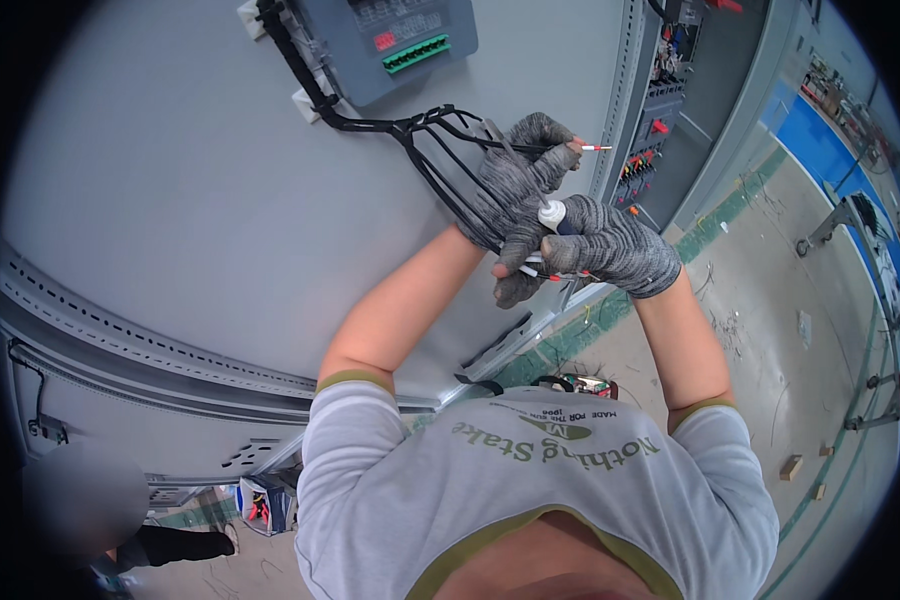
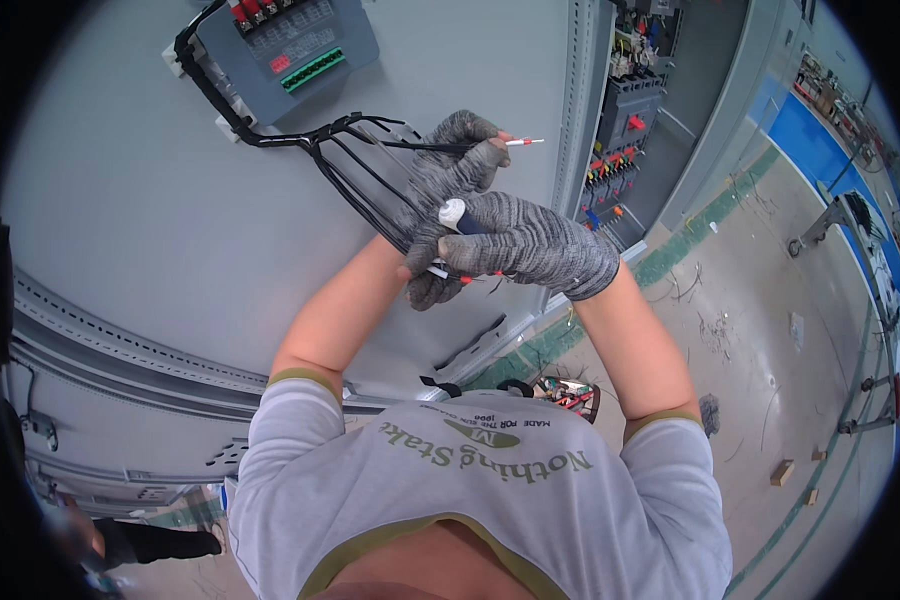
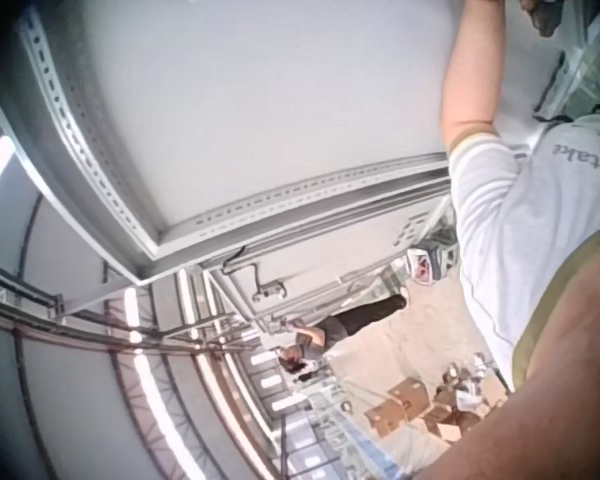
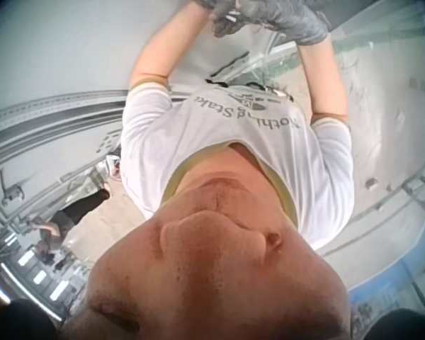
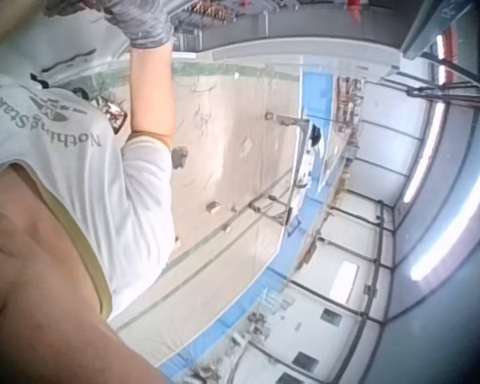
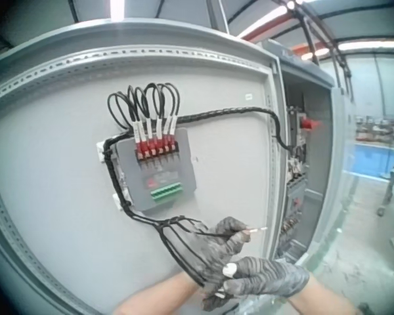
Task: The person connects multiple black wires with red and white connectors to a green terminal block mounted on a gray electrical panel. They use a screwdriver to tighten each terminal, working wire by wire.
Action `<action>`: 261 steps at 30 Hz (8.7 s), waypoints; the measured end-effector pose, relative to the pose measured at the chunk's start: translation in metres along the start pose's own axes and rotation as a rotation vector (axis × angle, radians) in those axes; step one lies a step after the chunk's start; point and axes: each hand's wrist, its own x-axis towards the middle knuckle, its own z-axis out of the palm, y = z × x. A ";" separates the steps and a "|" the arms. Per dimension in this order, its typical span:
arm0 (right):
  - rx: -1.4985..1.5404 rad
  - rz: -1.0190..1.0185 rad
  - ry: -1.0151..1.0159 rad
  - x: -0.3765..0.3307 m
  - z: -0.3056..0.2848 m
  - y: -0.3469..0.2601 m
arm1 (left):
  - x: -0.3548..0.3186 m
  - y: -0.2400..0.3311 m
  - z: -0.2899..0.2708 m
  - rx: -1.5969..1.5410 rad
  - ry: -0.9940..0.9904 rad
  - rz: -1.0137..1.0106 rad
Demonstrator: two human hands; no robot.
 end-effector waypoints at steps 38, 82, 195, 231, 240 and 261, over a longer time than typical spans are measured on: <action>-0.047 -0.195 0.953 -0.021 -0.021 0.026 | -0.057 0.004 0.019 -0.315 0.240 -0.105; 0.235 -0.040 0.672 -0.003 -0.018 0.098 | -0.110 0.002 0.028 -0.078 0.356 0.154; 0.308 -0.193 0.887 -0.041 -0.025 0.049 | -0.078 -0.017 0.069 -0.135 0.396 0.108; -0.097 -0.070 1.005 -0.046 -0.028 0.026 | -0.064 -0.009 0.075 -0.413 0.390 -0.081; -0.353 -0.101 0.991 -0.045 -0.031 0.013 | -0.055 -0.008 0.073 -0.456 0.407 -0.093; -0.171 0.010 0.832 -0.038 -0.042 0.018 | -0.059 -0.049 0.034 -0.185 0.186 0.251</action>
